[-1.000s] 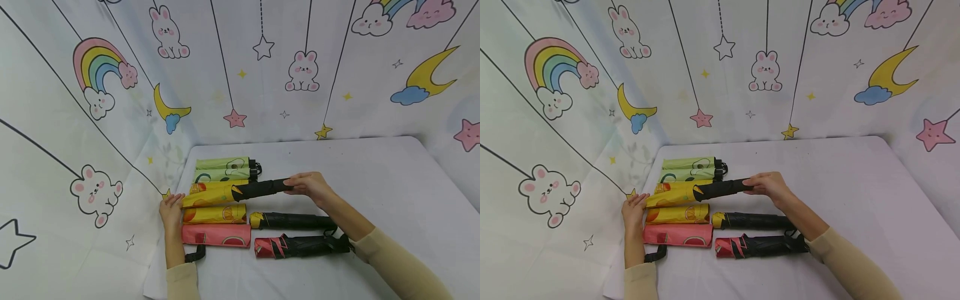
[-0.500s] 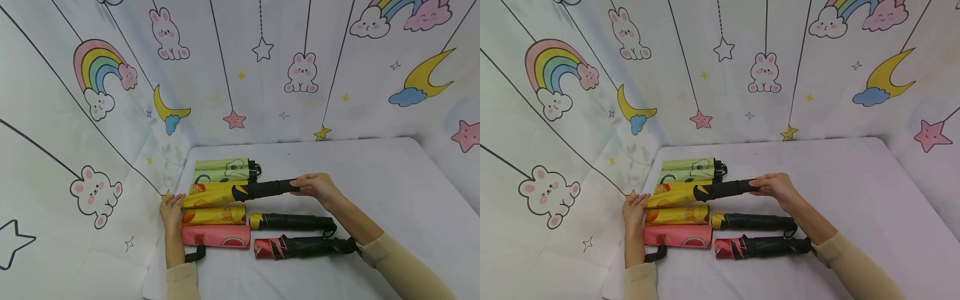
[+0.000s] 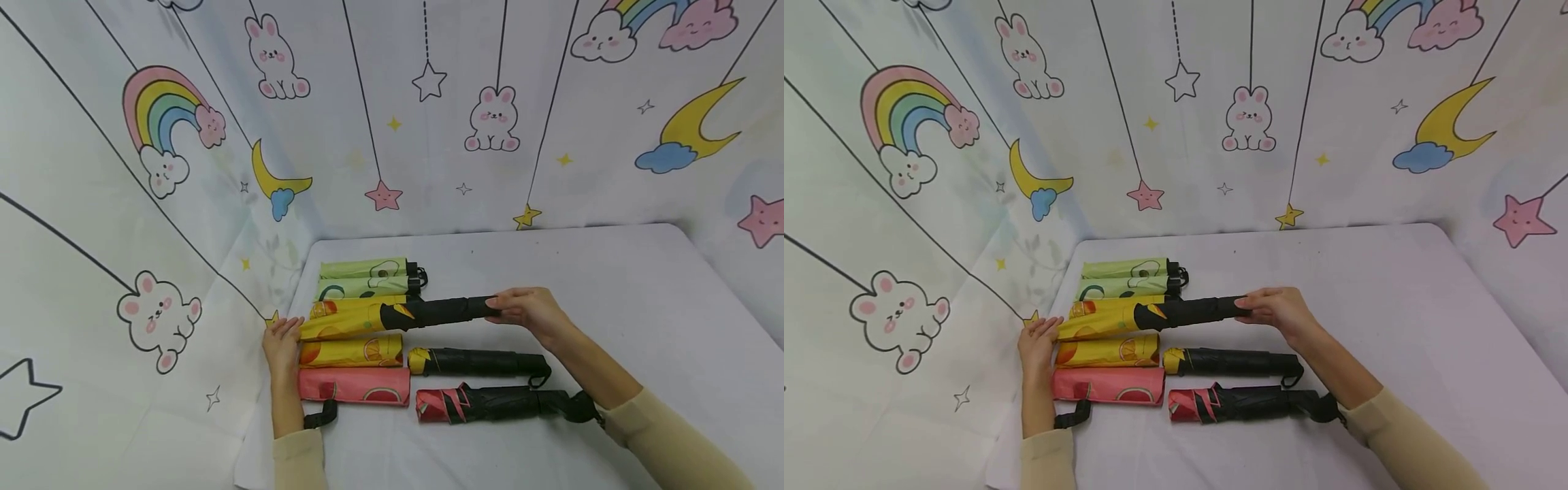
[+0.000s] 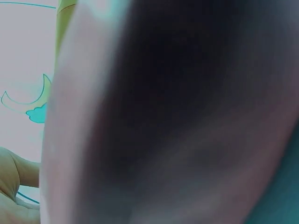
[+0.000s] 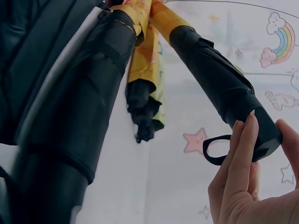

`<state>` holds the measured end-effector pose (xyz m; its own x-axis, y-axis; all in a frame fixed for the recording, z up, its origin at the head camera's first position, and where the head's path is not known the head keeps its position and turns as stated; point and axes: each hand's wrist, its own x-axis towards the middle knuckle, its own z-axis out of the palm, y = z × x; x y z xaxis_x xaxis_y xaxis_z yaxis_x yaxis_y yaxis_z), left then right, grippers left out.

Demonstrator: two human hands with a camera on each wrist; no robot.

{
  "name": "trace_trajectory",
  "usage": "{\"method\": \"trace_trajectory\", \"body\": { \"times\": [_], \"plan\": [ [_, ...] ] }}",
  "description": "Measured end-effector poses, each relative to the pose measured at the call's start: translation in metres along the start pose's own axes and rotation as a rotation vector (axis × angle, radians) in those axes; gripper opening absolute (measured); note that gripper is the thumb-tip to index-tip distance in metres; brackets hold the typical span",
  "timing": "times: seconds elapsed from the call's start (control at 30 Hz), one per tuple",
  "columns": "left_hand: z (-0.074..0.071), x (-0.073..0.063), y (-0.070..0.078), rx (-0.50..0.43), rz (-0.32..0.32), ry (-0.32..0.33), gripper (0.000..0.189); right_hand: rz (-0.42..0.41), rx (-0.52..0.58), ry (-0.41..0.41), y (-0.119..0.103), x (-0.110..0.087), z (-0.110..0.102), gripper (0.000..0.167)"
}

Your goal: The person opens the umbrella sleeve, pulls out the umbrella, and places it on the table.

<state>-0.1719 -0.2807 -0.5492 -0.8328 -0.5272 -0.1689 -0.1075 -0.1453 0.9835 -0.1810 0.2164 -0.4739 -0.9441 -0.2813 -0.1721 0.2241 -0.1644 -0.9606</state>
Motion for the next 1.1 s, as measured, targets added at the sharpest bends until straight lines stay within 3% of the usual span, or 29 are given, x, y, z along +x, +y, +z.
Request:
{"method": "trace_trajectory", "body": {
  "times": [0.47,0.8,1.1],
  "plan": [
    [-0.007,0.000,-0.001,0.048,0.003,0.002,0.054,-0.044,0.012,-0.011,-0.003,-0.015,-0.025,0.013],
    [-0.007,0.000,0.000,0.046,-0.011,0.006,0.054,-0.005,-0.021,0.015,-0.002,-0.023,-0.037,0.013],
    [-0.010,0.001,-0.002,0.058,-0.022,0.019,0.053,0.045,-0.036,0.014,0.012,-0.028,-0.054,0.011]
  ]
}}
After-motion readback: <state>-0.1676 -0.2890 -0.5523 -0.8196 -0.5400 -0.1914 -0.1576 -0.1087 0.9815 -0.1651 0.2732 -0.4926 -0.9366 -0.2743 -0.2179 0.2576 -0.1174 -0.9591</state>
